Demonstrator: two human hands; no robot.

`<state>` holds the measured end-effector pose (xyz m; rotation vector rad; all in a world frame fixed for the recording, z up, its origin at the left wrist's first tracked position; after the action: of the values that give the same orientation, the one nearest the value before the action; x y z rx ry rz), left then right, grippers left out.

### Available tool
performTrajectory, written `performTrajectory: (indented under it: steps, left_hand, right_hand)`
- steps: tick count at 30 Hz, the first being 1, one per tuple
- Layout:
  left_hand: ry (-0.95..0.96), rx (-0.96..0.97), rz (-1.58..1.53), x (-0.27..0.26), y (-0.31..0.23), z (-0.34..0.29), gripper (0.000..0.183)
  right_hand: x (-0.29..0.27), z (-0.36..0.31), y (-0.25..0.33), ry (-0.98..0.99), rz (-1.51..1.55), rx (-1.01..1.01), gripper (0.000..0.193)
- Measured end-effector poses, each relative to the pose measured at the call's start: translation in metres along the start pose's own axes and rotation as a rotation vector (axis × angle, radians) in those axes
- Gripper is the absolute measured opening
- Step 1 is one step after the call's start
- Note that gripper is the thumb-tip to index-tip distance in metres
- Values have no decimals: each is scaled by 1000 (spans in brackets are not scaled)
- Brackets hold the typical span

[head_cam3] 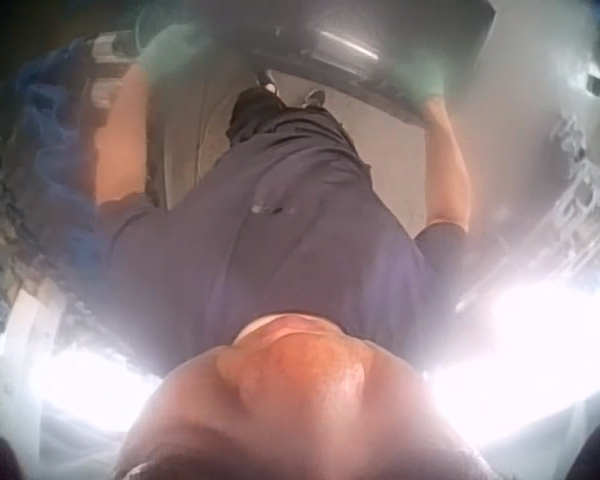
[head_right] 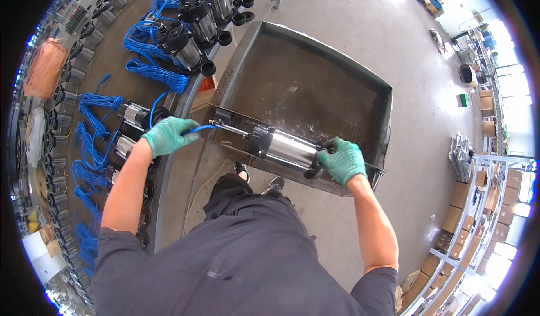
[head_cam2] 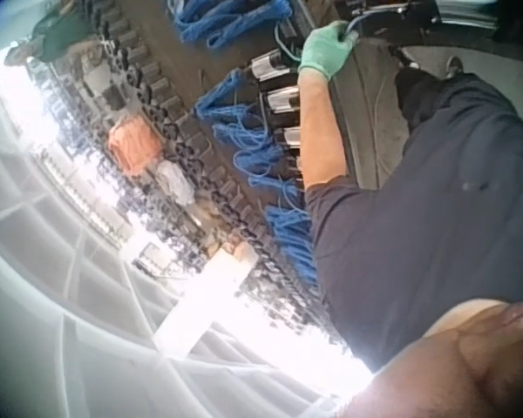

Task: The person tests water pumps by placing a pump cylinder into a tank of water and then returning it to a rack of other pumps.

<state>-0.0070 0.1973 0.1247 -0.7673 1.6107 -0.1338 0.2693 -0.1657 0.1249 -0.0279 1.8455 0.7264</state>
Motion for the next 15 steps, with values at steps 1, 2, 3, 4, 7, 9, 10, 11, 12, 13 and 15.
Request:
performTrajectory:
  steps: [1, 2, 3, 4, 7, 9, 10, 11, 12, 13, 15]
  left_hand:
    - [30, -3, 53, 15, 2, -2, 33]
    - [-3, 2, 83, 25, 5, -5, 32]
    - [-55, 35, 92, 33, 7, -8, 30]
    - [-21, 3, 115, 44, 13, -13, 29]
    - [-59, -75, 69, 67, 23, -29, 28]
    - [9, -59, 82, 100, 37, -40, 30]
    - [43, -45, 84, 122, 48, -44, 33]
    - [148, -90, 50, 139, 51, -45, 39]
    - [100, -102, 26, 140, 45, -40, 44]
    - [54, -112, 2, 142, 40, -33, 50]
    - [-231, -186, -94, 140, 38, -16, 53]
  right_hand:
    - [8, -4, 1, 10, -23, -1, 39]
    - [13, -6, 6, 1, -84, -35, 40]
    - [19, -9, 7, 18, -98, -22, 40]
    - [25, -11, 6, 6, -125, -27, 39]
    - [30, -10, -4, -33, -164, -41, 39]
    - [33, -16, -6, -46, -170, -44, 39]
    - [32, -16, -3, -58, -217, -45, 39]
    - [33, -19, -5, -64, -269, -35, 40]
    - [33, -20, -5, -83, -280, -50, 37]
    - [32, -22, -4, -86, -274, -49, 37]
    - [31, -25, 2, -102, -340, -55, 34]
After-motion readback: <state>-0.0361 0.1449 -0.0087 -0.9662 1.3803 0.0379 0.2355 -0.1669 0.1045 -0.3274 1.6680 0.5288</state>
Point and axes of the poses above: each hand's wrist, its own z-axis towards the middle knuckle, its own x-axis out of the palm, y = z × x, the point moved 6 cm from there along z, towards the middle knuckle, and after that the axes turned 14 degrees about -y, right-handed, at the moved point
